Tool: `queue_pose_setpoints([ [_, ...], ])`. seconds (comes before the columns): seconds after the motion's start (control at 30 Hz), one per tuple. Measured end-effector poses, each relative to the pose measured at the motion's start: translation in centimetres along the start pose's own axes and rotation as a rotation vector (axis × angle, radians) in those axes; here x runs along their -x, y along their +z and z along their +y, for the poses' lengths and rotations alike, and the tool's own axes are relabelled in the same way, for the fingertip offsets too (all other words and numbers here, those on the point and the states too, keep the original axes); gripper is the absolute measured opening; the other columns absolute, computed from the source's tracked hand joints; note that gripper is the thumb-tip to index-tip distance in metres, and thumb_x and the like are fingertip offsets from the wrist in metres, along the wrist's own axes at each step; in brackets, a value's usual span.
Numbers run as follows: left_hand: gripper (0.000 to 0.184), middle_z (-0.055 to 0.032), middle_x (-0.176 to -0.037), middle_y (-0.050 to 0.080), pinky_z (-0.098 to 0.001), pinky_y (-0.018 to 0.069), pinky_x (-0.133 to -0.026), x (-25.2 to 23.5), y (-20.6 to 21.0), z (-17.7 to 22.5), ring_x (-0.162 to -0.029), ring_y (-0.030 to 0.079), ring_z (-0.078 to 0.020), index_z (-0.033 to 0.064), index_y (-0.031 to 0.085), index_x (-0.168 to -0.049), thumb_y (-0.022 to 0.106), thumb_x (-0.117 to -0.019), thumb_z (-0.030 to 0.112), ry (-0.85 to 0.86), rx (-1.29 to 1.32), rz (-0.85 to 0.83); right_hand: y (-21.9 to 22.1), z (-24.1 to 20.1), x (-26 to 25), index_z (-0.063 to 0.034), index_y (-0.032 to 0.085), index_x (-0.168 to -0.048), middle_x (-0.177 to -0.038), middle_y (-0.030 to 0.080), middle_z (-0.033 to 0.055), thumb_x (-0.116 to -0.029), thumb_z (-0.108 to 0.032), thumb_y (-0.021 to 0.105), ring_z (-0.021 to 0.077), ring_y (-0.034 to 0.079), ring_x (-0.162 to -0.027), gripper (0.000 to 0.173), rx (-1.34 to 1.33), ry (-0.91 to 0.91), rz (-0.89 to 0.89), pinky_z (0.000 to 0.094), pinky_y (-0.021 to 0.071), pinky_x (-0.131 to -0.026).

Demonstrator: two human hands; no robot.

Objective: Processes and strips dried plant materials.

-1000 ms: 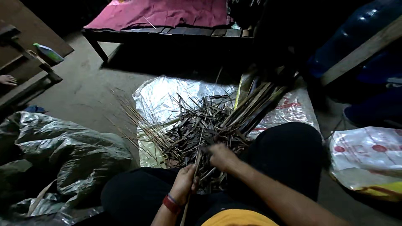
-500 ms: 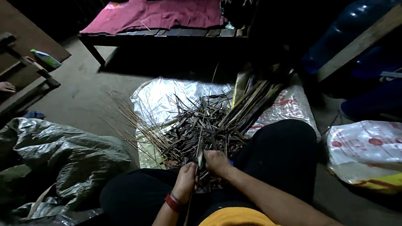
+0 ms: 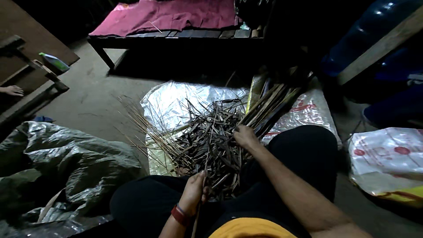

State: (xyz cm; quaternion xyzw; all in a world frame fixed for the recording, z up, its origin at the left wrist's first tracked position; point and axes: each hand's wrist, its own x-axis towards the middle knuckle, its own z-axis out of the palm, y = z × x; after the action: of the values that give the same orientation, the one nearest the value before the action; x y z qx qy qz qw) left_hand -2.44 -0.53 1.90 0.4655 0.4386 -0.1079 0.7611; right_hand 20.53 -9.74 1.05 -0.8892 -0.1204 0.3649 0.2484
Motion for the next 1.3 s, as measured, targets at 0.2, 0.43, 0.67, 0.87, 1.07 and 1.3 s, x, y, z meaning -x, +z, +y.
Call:
queue_pose_setpoints([
  [0.2,0.032,0.0013,-0.063,0.050,-0.0176,0.0428,-0.042,-1.6,1.4,1.0,-0.045,0.047,-0.0044,0.0037,0.055,-0.106,0.032,-0.1141,0.025,0.040,-0.096,-0.017,4.4,-0.7,4.1,0.0018,0.064,-0.107,-0.080,0.054,0.0035,-0.1081,-0.023,0.054,0.0099,0.049,-0.064,0.027,-0.312,-0.181,-0.460,0.0293,0.0446,-0.063],
  [0.43,0.026,0.0012,-0.060,0.056,-0.0189,0.0492,-0.044,0.5,-0.9,0.1,-0.045,0.054,-0.0054,0.0037,0.058,-0.102,0.037,-0.1119,0.016,0.067,-0.123,-0.047,1.6,-0.9,0.6,0.0040,0.064,-0.116,-0.082,0.055,0.0071,-0.1107,-0.021,0.049,0.0115,0.048,-0.063,0.029,-0.483,-0.161,-0.095,0.0290,0.0451,-0.062],
  [0.67,0.025,0.0047,-0.057,0.045,-0.0147,0.0384,-0.039,-0.4,0.6,0.4,-0.040,0.041,-0.0013,0.0038,0.056,-0.099,0.039,-0.1121,0.016,0.062,-0.074,0.041,6.3,-0.2,7.1,0.0048,0.066,-0.122,-0.122,0.066,0.0262,-0.1010,-0.007,0.053,0.0396,0.063,-0.119,0.027,0.188,-0.317,-0.431,0.0565,0.0481,-0.101],
  [0.87,0.027,0.0074,-0.055,0.041,-0.0124,0.0335,-0.037,0.0,0.6,0.5,-0.039,0.037,0.0014,0.0074,0.052,-0.097,0.033,-0.1133,0.017,0.020,0.018,-0.029,5.6,-0.4,6.8,0.0129,0.064,-0.117,-0.122,0.066,0.0315,-0.1023,-0.009,0.052,0.0447,0.063,-0.121,0.029,0.434,-0.366,-0.221,0.0565,0.0472,-0.102],
  [1.07,0.032,0.0083,-0.052,0.041,-0.0114,0.0338,-0.036,0.8,0.4,0.4,-0.037,0.037,0.0025,0.0087,0.052,-0.090,0.031,-0.1134,0.019,-0.008,0.096,-0.109,5.4,-0.6,5.2,0.0118,0.063,-0.123,-0.126,0.066,0.0288,-0.1060,-0.013,0.047,0.0427,0.064,-0.122,0.034,0.410,-0.264,-0.046,0.0547,0.0482,-0.102],
  [1.3,0.034,0.0068,-0.052,0.042,-0.0122,0.0355,-0.036,1.0,-0.7,-0.4,-0.036,0.039,0.0014,0.0072,0.053,-0.090,0.032,-0.1133,0.019,-0.012,0.104,-0.100,1.0,-0.8,-1.1,-0.0027,0.056,-0.142,-0.138,0.061,0.0266,-0.1065,-0.014,0.048,0.0419,0.057,-0.132,0.038,0.210,0.036,0.037,0.0596,0.0434,-0.108],
])
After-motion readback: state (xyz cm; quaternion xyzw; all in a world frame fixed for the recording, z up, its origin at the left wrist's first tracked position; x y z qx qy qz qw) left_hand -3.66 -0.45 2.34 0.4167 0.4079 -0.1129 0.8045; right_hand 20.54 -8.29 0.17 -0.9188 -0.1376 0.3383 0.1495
